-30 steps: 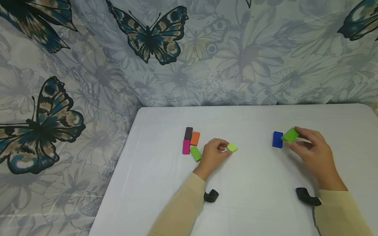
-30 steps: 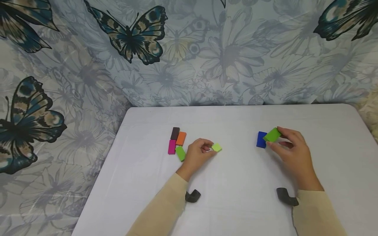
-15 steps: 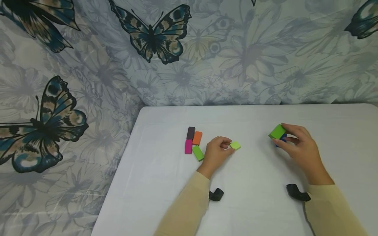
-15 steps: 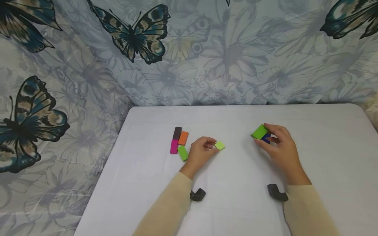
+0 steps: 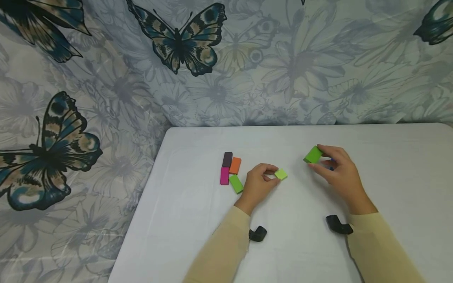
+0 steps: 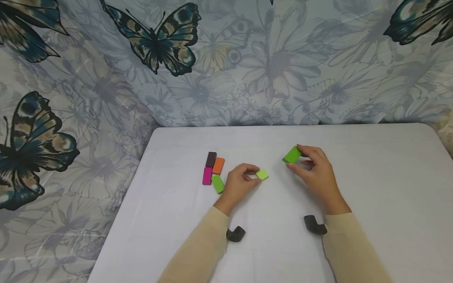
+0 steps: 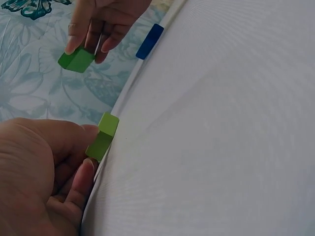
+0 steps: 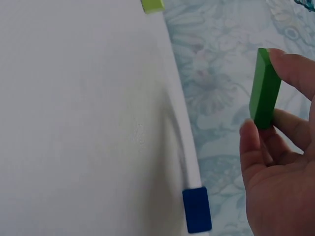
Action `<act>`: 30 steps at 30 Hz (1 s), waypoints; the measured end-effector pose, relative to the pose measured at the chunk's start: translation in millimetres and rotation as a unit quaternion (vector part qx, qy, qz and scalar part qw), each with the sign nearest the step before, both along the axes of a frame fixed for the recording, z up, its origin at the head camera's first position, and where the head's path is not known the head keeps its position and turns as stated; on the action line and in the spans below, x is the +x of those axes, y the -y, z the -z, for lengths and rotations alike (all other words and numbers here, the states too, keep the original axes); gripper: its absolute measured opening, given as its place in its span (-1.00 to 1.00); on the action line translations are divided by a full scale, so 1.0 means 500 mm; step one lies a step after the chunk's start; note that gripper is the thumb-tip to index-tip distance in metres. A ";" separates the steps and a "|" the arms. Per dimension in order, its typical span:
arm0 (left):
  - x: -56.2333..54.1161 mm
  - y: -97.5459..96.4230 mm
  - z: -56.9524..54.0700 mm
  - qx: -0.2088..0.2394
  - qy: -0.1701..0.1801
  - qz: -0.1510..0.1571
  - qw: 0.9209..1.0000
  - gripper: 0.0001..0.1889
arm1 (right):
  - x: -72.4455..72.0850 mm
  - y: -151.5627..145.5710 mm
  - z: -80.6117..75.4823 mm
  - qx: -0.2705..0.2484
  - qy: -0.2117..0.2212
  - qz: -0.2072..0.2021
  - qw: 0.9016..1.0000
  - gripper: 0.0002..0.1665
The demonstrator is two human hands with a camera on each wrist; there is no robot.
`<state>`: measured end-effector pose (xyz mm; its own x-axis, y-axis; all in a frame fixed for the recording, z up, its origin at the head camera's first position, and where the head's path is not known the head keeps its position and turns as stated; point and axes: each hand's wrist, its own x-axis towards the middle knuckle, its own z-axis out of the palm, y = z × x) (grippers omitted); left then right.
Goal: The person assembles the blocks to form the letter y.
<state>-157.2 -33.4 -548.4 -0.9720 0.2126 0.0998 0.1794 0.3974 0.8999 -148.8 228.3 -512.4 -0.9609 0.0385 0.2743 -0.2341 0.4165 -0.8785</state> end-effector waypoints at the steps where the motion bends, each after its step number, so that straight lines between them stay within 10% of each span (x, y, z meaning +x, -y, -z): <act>1: 0.000 0.000 0.000 0.000 0.000 0.000 1.000 -0.65 | -0.003 0.003 0.003 0.001 0.001 -0.002 1.000 -0.21; 30: -0.002 0.005 0.002 -0.006 -0.010 0.031 0.999 -0.60 | -0.002 0.039 0.053 0.157 0.086 -0.050 0.983 -0.19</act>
<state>-158.0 -35.7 -549.2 -0.9550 0.2730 0.1161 0.2216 0.3962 0.8910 -149.9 208.9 -539.1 -0.9887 -0.1193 0.0913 -0.1475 0.6560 -0.7402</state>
